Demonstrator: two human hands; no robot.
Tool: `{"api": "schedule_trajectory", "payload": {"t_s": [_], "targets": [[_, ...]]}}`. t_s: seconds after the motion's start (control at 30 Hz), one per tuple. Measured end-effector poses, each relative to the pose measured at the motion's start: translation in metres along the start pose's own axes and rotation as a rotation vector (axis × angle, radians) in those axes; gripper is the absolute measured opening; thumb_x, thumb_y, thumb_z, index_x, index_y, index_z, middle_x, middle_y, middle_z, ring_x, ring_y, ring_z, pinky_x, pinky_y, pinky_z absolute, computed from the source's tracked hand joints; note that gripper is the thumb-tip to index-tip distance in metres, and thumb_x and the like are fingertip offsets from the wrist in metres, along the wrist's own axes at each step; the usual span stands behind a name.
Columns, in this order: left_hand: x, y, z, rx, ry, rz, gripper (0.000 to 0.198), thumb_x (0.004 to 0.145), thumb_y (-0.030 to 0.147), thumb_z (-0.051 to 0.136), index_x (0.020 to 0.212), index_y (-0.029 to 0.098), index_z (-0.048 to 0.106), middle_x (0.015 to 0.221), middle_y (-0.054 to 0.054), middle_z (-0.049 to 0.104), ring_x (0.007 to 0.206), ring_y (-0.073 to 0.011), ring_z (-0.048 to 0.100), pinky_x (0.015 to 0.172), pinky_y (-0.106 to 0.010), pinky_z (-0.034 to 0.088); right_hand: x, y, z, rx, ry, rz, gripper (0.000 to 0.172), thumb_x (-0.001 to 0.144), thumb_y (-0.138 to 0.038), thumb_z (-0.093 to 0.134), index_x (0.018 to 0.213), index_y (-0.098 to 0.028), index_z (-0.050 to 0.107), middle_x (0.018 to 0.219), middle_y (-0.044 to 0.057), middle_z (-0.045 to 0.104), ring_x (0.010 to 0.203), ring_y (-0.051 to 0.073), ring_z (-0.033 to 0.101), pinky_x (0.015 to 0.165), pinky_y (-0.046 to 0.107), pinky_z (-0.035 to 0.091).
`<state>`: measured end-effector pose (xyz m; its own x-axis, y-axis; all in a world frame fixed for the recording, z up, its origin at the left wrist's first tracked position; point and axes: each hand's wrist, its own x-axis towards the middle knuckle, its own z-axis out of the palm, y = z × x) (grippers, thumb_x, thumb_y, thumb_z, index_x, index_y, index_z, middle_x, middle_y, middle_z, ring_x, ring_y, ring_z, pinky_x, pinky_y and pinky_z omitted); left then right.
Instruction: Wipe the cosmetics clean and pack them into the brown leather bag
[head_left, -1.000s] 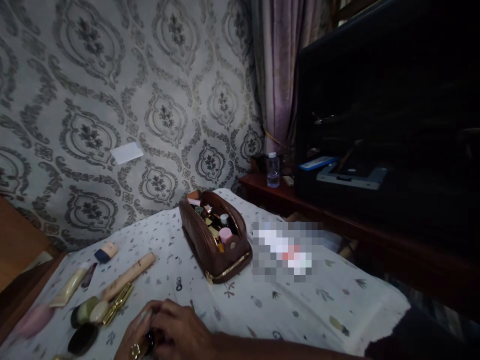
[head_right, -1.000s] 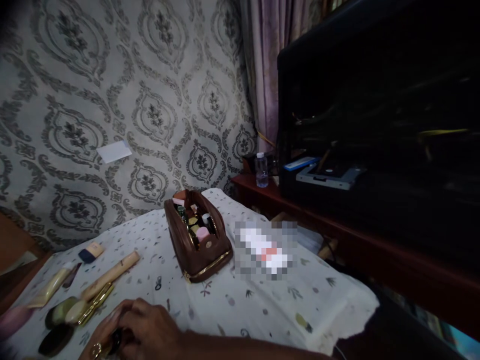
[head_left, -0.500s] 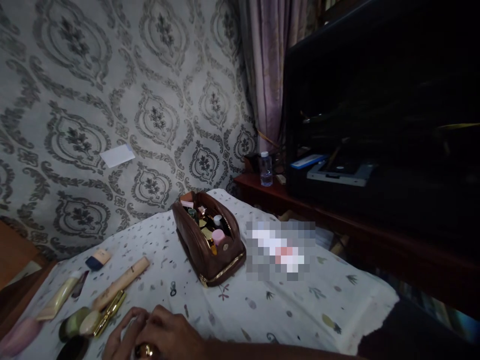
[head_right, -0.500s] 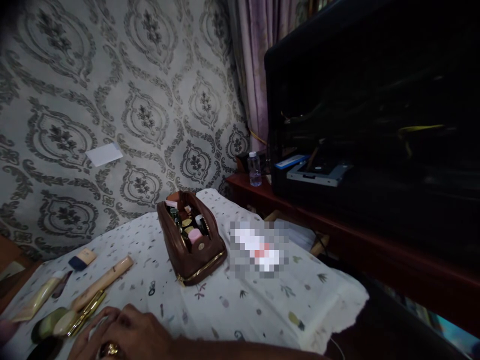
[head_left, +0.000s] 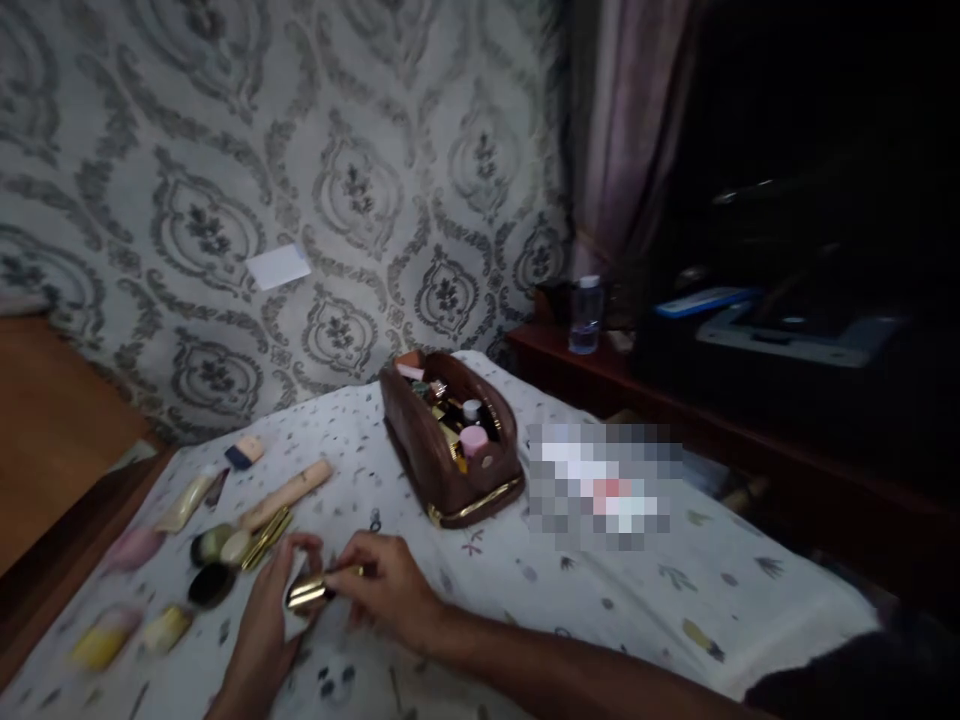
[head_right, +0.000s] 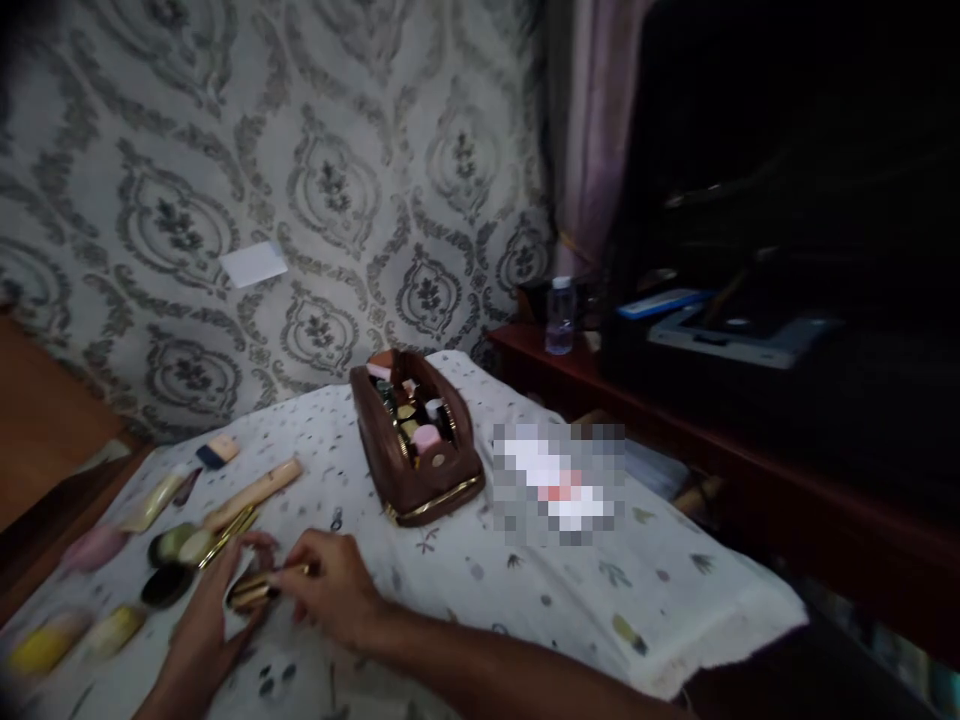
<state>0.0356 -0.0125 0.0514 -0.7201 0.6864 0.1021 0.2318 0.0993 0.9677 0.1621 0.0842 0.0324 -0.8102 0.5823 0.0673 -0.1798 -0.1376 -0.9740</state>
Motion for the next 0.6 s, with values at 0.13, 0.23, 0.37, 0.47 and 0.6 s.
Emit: {"api": "schedule_trajectory", "payload": {"t_s": [0.13, 0.23, 0.37, 0.47, 0.6], "targets": [[0.001, 0.006, 0.007, 0.091, 0.033, 0.085, 0.054, 0.087, 0.068, 0.038, 0.096, 0.019, 0.061, 0.077, -0.001, 0.059, 0.077, -0.0205, 0.058, 0.070, -0.032, 0.049, 0.005, -0.001, -0.003, 0.013, -0.023, 0.024, 0.032, 0.073, -0.046, 0.069, 0.077, -0.017, 0.057, 0.059, -0.006, 0.058, 0.041, 0.006, 0.050, 0.038, 0.016, 0.034], [0.001, 0.002, 0.005, 0.217, 0.024, 0.186, 0.047, 0.091, 0.061, 0.037, 0.103, 0.019, 0.057, 0.084, -0.002, 0.059, 0.084, -0.0217, 0.057, 0.079, -0.035, 0.046, 0.010, 0.001, -0.004, 0.015, -0.001, 0.045, 0.030, 0.070, -0.044, 0.070, 0.075, -0.018, 0.057, 0.056, -0.006, 0.057, 0.044, 0.009, 0.052, 0.040, 0.018, 0.038], [-0.005, -0.004, 0.006, 0.332, -0.064, 0.281, 0.037, 0.095, 0.047, 0.039, 0.115, 0.018, 0.052, 0.099, -0.006, 0.060, 0.092, -0.0218, 0.058, 0.087, -0.036, 0.044, 0.012, 0.003, -0.006, -0.043, 0.070, -0.037, 0.022, 0.071, -0.037, 0.068, 0.074, -0.018, 0.059, 0.056, -0.004, 0.058, 0.051, 0.012, 0.055, 0.050, 0.023, 0.046], [-0.010, -0.004, 0.009, 0.385, -0.172, 0.305, 0.035, 0.094, 0.043, 0.042, 0.119, 0.019, 0.050, 0.104, -0.007, 0.061, 0.092, -0.0214, 0.059, 0.086, -0.036, 0.044, 0.012, 0.002, -0.006, -0.091, 0.081, -0.095, 0.017, 0.072, -0.033, 0.065, 0.079, -0.018, 0.063, 0.065, -0.001, 0.064, 0.058, 0.014, 0.059, 0.058, 0.026, 0.051], [-0.011, -0.001, 0.008, 0.407, -0.198, 0.292, 0.033, 0.096, 0.041, 0.040, 0.119, 0.021, 0.050, 0.101, -0.006, 0.062, 0.091, -0.0213, 0.060, 0.084, -0.034, 0.042, 0.008, 0.001, -0.002, -0.102, 0.002, -0.128, 0.017, 0.074, -0.030, 0.062, 0.087, -0.019, 0.064, 0.078, 0.001, 0.068, 0.068, 0.015, 0.063, 0.064, 0.027, 0.053]]}}
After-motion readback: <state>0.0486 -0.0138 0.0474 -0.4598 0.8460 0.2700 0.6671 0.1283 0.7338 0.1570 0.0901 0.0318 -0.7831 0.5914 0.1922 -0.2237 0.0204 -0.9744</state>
